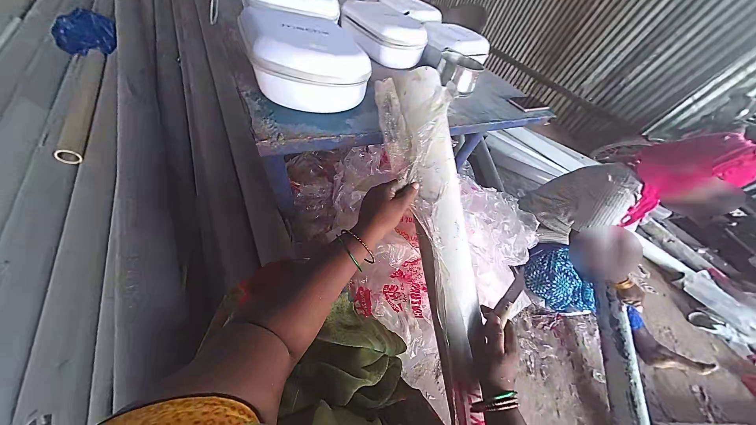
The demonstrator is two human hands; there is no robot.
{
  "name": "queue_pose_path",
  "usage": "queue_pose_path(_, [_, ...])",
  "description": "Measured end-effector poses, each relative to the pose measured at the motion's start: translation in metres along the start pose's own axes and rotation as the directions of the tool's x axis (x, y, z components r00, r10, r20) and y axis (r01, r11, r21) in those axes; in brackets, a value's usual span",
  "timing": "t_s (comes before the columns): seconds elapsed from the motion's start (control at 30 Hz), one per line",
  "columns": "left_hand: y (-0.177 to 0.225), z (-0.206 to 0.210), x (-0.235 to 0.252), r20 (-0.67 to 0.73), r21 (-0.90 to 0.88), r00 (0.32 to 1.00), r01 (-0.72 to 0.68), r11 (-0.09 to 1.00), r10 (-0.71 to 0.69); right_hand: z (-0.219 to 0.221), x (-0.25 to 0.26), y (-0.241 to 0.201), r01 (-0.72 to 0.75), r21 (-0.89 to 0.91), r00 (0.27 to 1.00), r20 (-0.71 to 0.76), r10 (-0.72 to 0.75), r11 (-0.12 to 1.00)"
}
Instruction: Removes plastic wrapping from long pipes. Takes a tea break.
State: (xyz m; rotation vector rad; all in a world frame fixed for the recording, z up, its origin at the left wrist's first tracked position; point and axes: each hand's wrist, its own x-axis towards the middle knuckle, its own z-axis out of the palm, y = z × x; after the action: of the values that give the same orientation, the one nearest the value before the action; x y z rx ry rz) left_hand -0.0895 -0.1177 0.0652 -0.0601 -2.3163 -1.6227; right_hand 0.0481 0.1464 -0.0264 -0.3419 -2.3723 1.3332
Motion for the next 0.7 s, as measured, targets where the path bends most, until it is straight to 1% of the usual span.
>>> queue_pose_path(0.1, [0.001,-0.006,0.002,0.069,0.018,0.998,-0.001,1.000,-0.001,-0.002,0.013,-0.009,0.148,-0.061,0.989,0.014,-0.147,0.987])
queue_pose_path(0.17, [0.002,-0.007,0.002,0.093,-0.002,0.996,-0.017,1.000,0.018,-0.004,0.022,-0.028,0.281,-0.132,0.960,0.022,-0.281,0.950])
queue_pose_path(0.27, [0.004,-0.006,0.000,0.091,-0.034,0.992,-0.079,0.996,0.082,0.000,0.038,-0.068,0.505,-0.207,0.862,0.078,-0.500,0.838])
queue_pose_path(0.33, [0.005,-0.007,0.000,0.097,-0.043,0.990,-0.095,0.995,0.098,0.008,0.048,-0.104,0.602,-0.262,0.797,0.133,-0.590,0.754])
queue_pose_path(0.37, [0.006,-0.009,0.001,0.111,-0.045,0.989,-0.090,0.995,0.094,0.013,0.050,-0.123,0.634,-0.324,0.768,0.157,-0.621,0.702])
queue_pose_path(0.4, [0.007,-0.010,0.001,0.128,-0.042,0.988,-0.085,0.995,0.090,0.019,0.053,-0.141,0.652,-0.391,0.747,0.187,-0.637,0.650])
queue_pose_path(0.47, [0.007,-0.014,0.000,0.164,-0.040,0.983,-0.076,0.996,0.081,0.032,0.060,-0.170,0.660,-0.494,0.732,0.252,-0.633,0.566])
queue_pose_path(0.57, [0.007,-0.018,-0.001,0.190,-0.047,0.977,-0.089,0.995,0.097,0.053,0.074,-0.201,0.628,-0.612,0.749,0.308,-0.587,0.480])
queue_pose_path(0.63, [0.007,-0.018,-0.002,0.194,-0.049,0.975,-0.101,0.994,0.109,0.065,0.082,-0.218,0.611,-0.653,0.758,0.319,-0.568,0.448])
queue_pose_path(0.7, [0.008,-0.020,-0.003,0.195,-0.054,0.974,-0.105,0.993,0.114,0.074,0.089,-0.232,0.622,-0.664,0.744,0.334,-0.579,0.416])
